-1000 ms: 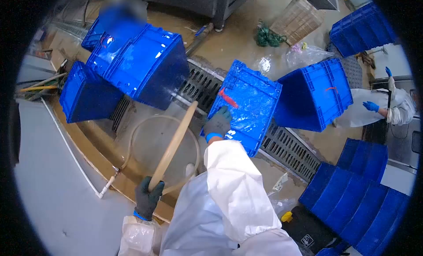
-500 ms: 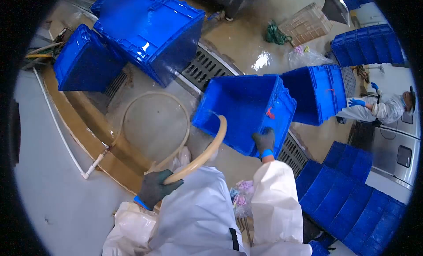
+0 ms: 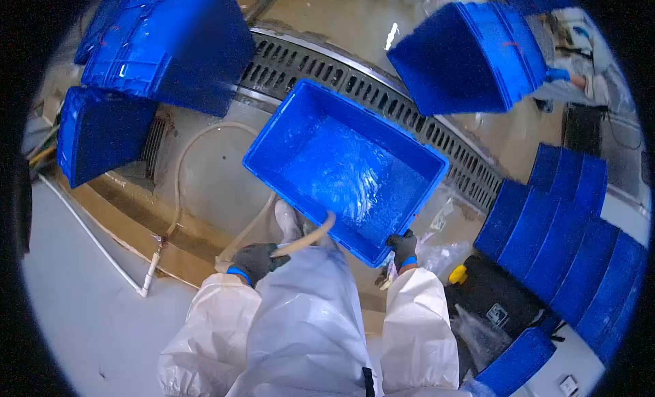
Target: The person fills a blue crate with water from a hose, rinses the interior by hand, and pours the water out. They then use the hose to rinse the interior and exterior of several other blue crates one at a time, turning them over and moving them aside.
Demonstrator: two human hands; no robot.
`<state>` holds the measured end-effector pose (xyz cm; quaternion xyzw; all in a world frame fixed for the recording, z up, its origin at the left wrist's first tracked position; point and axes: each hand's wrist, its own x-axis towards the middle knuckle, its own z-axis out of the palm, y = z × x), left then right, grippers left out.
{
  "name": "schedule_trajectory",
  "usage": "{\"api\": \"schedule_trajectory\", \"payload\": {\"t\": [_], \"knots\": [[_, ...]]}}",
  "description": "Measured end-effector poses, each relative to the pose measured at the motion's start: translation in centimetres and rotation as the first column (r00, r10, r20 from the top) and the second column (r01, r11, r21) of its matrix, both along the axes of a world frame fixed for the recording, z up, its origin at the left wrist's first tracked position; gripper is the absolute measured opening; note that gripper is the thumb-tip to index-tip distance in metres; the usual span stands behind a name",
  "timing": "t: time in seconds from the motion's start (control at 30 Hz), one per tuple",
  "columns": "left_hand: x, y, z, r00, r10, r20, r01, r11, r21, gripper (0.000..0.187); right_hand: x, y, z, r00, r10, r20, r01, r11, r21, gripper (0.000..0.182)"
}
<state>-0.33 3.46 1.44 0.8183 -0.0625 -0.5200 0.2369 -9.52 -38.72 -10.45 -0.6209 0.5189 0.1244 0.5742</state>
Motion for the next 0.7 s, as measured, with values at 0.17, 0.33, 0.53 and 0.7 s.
{"api": "schedule_trajectory", "payload": {"t": [0.17, 0.33, 0.53, 0.7], "knots": [[1.4, -1.3, 0.7, 0.992, 0.127, -0.024, -0.124, 0.987, 0.1, 0.051, -3.1, 1.0, -1.4, 0.992, -0.122, -0.02, 0.123, 0.991, 0.058, 0.032], [2.6, -7.9, 2.9, 0.997, 0.073, 0.01, -0.072, 0.995, -0.069, 0.047, -5.4, 0.4, -5.0, 0.988, -0.15, -0.042, 0.153, 0.986, 0.071, 0.039], [2.0, -14.6, 3.1, 0.996, -0.049, -0.078, 0.019, 0.939, -0.343, 0.047, -6.1, -0.2, -6.3, 0.977, -0.198, 0.083, 0.199, 0.98, -0.003, 0.04], [1.2, -12.1, -0.2, 0.968, -0.031, -0.25, 0.001, 0.993, -0.115, 0.049, -5.3, -1.7, -5.4, 0.992, -0.123, -0.021, 0.125, 0.988, 0.096, 0.046]]}}
